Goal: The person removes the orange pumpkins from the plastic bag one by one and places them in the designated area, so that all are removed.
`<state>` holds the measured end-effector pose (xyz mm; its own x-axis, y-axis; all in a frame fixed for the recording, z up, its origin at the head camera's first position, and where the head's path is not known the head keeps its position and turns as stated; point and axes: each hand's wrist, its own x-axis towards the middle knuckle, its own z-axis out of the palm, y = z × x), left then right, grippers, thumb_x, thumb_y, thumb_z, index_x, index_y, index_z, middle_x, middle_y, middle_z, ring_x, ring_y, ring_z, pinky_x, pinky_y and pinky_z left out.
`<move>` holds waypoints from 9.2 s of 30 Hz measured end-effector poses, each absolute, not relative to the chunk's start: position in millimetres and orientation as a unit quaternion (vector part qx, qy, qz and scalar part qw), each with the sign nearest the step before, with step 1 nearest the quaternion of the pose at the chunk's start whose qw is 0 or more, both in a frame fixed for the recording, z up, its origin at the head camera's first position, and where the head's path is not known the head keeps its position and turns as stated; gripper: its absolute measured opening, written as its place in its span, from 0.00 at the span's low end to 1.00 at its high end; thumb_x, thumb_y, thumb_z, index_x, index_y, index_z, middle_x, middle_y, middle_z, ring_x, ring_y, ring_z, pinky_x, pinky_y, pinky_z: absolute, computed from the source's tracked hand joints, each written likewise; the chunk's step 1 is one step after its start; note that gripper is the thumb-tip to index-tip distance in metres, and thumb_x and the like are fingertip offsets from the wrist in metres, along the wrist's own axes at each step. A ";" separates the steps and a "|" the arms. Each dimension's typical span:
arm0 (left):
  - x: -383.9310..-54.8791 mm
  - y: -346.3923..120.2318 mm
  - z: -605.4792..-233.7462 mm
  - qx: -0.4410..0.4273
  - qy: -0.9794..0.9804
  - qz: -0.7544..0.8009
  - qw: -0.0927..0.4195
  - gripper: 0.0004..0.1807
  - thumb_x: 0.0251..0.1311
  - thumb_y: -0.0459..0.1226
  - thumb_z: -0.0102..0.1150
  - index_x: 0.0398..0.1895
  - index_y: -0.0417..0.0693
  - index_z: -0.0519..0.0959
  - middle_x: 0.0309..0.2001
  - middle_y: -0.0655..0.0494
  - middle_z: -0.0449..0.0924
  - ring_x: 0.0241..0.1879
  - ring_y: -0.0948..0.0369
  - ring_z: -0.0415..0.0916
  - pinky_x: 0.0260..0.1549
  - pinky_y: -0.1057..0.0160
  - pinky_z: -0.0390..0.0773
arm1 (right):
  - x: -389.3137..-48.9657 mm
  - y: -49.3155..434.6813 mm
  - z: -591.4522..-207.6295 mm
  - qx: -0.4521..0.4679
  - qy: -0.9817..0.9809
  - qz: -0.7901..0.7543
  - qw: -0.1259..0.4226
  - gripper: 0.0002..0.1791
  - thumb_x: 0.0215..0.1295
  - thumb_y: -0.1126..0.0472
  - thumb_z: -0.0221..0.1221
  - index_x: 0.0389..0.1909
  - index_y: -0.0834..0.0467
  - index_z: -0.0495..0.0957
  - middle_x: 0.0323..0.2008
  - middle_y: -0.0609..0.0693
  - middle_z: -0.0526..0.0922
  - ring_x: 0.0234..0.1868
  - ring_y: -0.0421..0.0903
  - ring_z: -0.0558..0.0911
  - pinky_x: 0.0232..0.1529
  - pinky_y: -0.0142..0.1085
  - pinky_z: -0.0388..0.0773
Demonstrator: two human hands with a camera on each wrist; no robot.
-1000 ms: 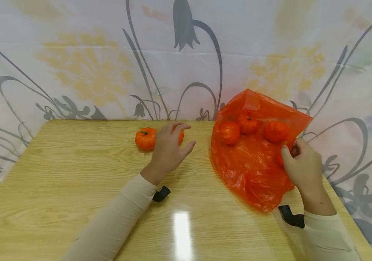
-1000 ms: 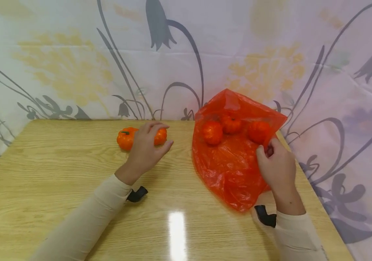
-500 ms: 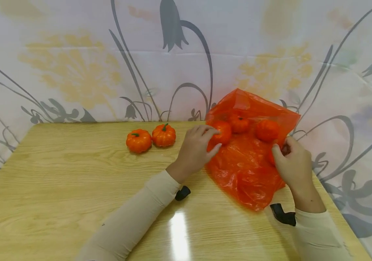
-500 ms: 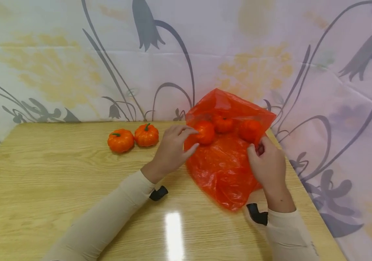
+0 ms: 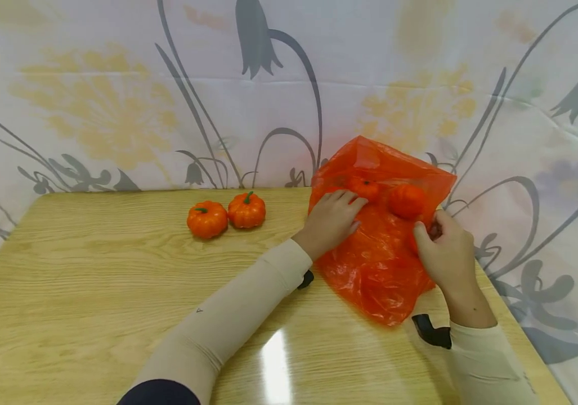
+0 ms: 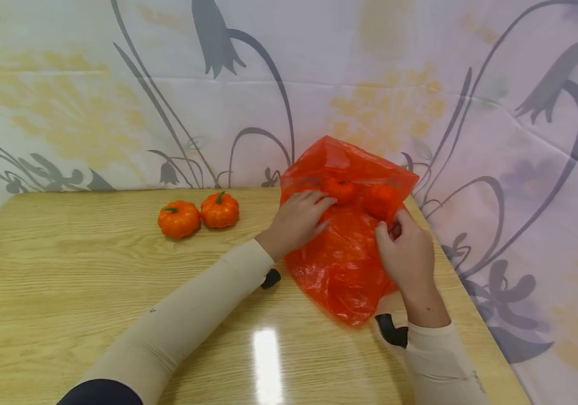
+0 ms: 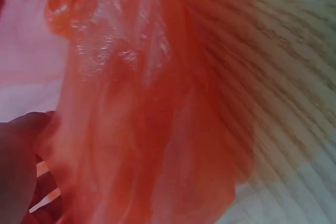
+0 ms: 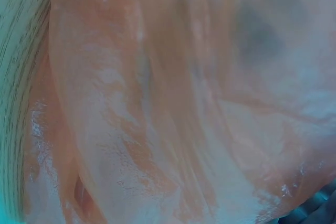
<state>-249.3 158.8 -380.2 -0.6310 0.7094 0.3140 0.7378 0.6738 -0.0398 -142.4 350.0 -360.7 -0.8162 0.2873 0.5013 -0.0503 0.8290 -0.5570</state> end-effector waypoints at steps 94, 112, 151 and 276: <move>-196.8 7.8 -377.2 -0.258 -0.914 -0.268 0.161 0.41 0.49 0.50 0.72 0.66 0.58 0.65 0.56 0.48 0.72 0.43 0.53 0.79 0.38 0.57 0.84 | -143.9 346.0 -369.8 -0.041 -0.930 0.257 0.259 0.14 0.66 0.59 0.56 0.22 0.57 0.66 0.14 0.48 0.64 0.14 0.39 0.60 0.16 0.32 0.55; -180.9 -99.4 -384.1 -0.124 -0.910 -0.389 0.080 0.50 0.50 0.38 0.73 0.75 0.48 0.55 0.65 0.38 0.60 0.59 0.42 0.72 0.56 0.41 0.77 | -143.5 345.4 -374.3 -0.023 -0.931 0.255 0.259 0.13 0.65 0.61 0.56 0.22 0.57 0.66 0.13 0.47 0.61 0.12 0.37 0.56 0.15 0.32 0.52; -209.3 -168.4 -409.0 -0.063 -0.925 -0.368 -0.070 0.48 0.61 0.47 0.66 0.72 0.36 0.46 0.68 0.26 0.61 0.62 0.35 0.69 0.62 0.37 0.70 | -144.9 345.9 -363.8 -0.050 -0.886 0.314 0.338 0.09 0.64 0.61 0.57 0.26 0.62 0.75 0.16 0.31 0.67 0.19 0.27 0.64 0.20 0.20 0.61; -268.4 238.2 -407.8 -0.243 -0.936 -0.238 -0.091 0.39 0.61 0.61 0.61 0.73 0.63 0.63 0.66 0.62 0.72 0.64 0.57 0.72 0.64 0.54 0.72 | -139.5 345.2 -355.2 -0.050 -0.823 0.392 0.409 0.08 0.62 0.68 0.56 0.28 0.71 0.74 0.17 0.29 0.68 0.17 0.27 0.65 0.21 0.18 0.63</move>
